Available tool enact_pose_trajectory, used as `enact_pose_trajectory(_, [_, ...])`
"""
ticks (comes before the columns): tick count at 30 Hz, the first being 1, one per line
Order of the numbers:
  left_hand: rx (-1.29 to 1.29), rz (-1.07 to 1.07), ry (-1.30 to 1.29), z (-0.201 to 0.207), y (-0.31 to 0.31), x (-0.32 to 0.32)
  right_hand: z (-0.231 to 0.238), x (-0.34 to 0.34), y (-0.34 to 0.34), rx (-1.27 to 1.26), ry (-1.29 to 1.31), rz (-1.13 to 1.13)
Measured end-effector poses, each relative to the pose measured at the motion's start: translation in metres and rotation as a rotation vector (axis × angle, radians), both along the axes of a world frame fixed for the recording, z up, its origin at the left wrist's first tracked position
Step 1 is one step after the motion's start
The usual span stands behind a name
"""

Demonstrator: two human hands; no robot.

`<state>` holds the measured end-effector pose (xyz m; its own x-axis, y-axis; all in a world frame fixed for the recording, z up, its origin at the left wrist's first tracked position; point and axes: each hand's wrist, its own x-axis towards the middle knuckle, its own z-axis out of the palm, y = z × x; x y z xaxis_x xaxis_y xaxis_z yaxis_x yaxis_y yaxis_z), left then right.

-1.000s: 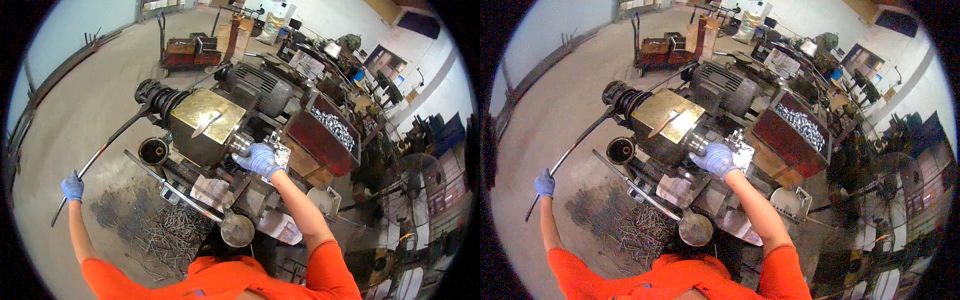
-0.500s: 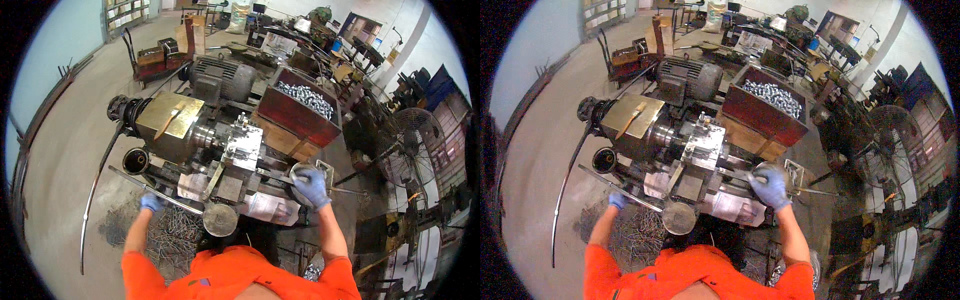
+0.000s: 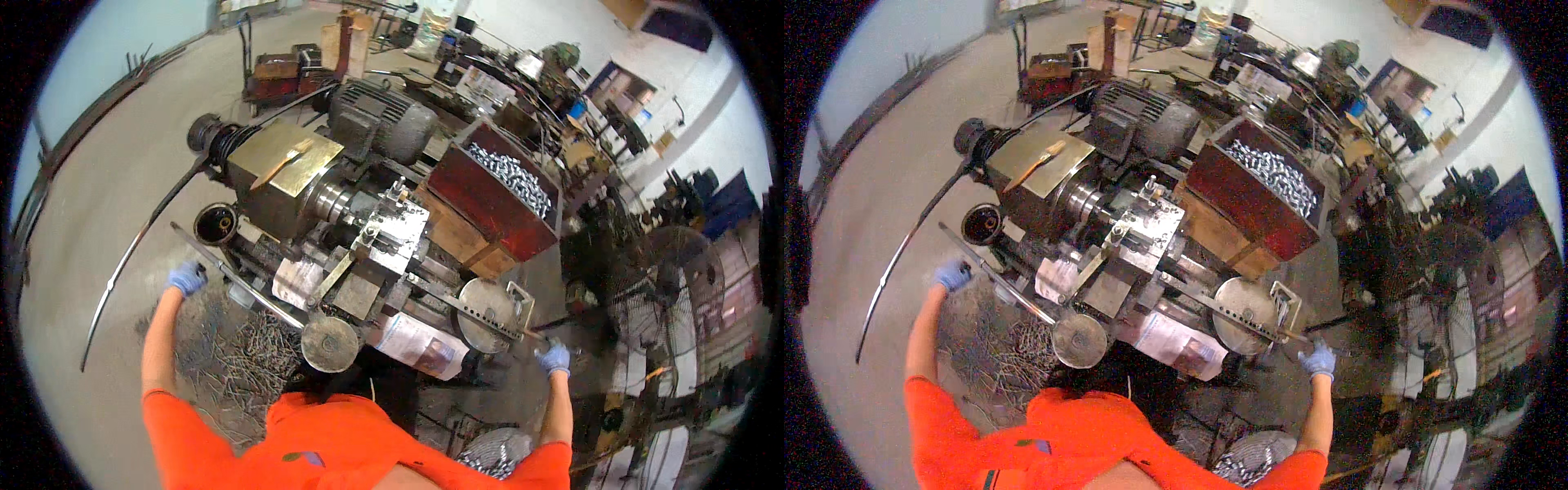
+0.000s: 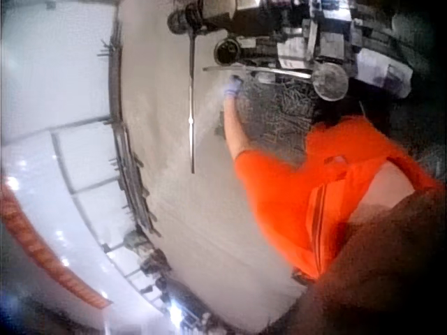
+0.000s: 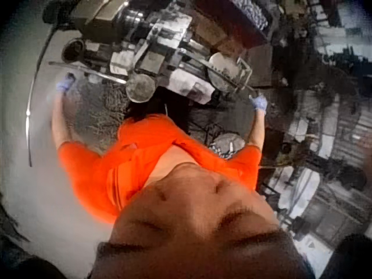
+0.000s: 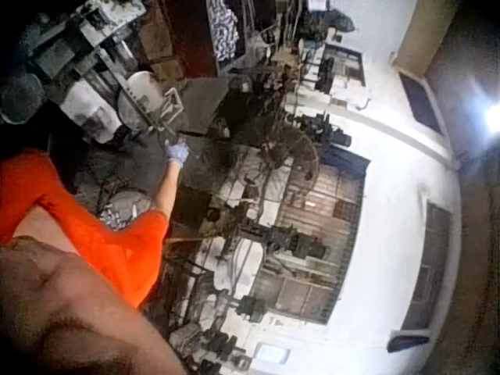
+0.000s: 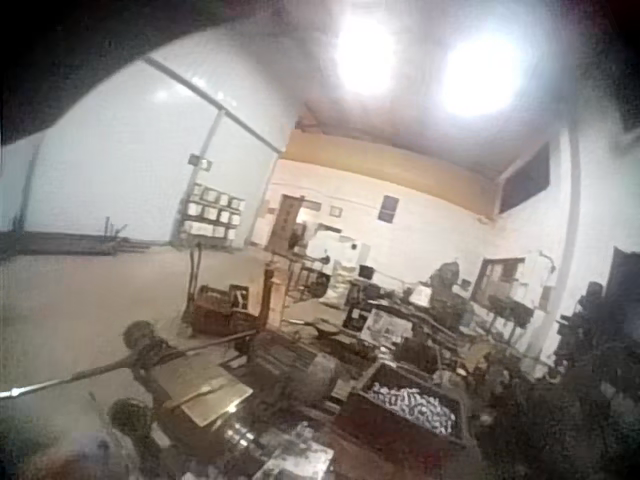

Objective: The person operates a lathe machine to process metal parts. They pick up a metal piece from a bin, place it into the machine's chuck, and use levers to move the cutting tool and engage the process. After processing, they remove the part and place it into a separate collection bin.

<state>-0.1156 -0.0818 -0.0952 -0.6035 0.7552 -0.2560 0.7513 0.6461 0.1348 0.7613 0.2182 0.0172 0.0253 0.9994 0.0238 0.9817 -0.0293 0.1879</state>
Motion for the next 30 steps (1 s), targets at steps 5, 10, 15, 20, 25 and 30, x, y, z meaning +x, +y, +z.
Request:
enact_pose_trajectory(5, [0.510, 0.094, -0.011, 0.100, -0.004, 0.038, -0.015, -0.002, 0.033, -0.171, -0.044, -0.159])
enact_pose_trajectory(10, [0.610, -0.044, 0.000, 0.124, 0.039, 0.080, -0.038, 0.001, 0.009, 0.011, -0.023, -0.147])
enact_pose_trajectory(15, [0.208, 0.058, 0.152, 0.077, 0.076, 0.086, -0.054, 0.000, -0.082, 0.222, 0.029, -0.048])
enact_pose_trajectory(20, [0.239, 0.157, 0.160, 0.075, 0.089, 0.079, -0.051, 0.056, -0.218, 0.039, -0.002, -0.551])
enact_pose_trajectory(25, [0.333, 0.194, 0.141, 0.083, 0.080, 0.079, -0.056, 0.109, -0.300, -0.083, 0.047, -0.759])
enact_pose_trajectory(30, [0.441, 0.155, 0.137, 0.084, 0.078, 0.080, -0.075, 0.111, -0.312, -0.067, 0.055, -0.806])
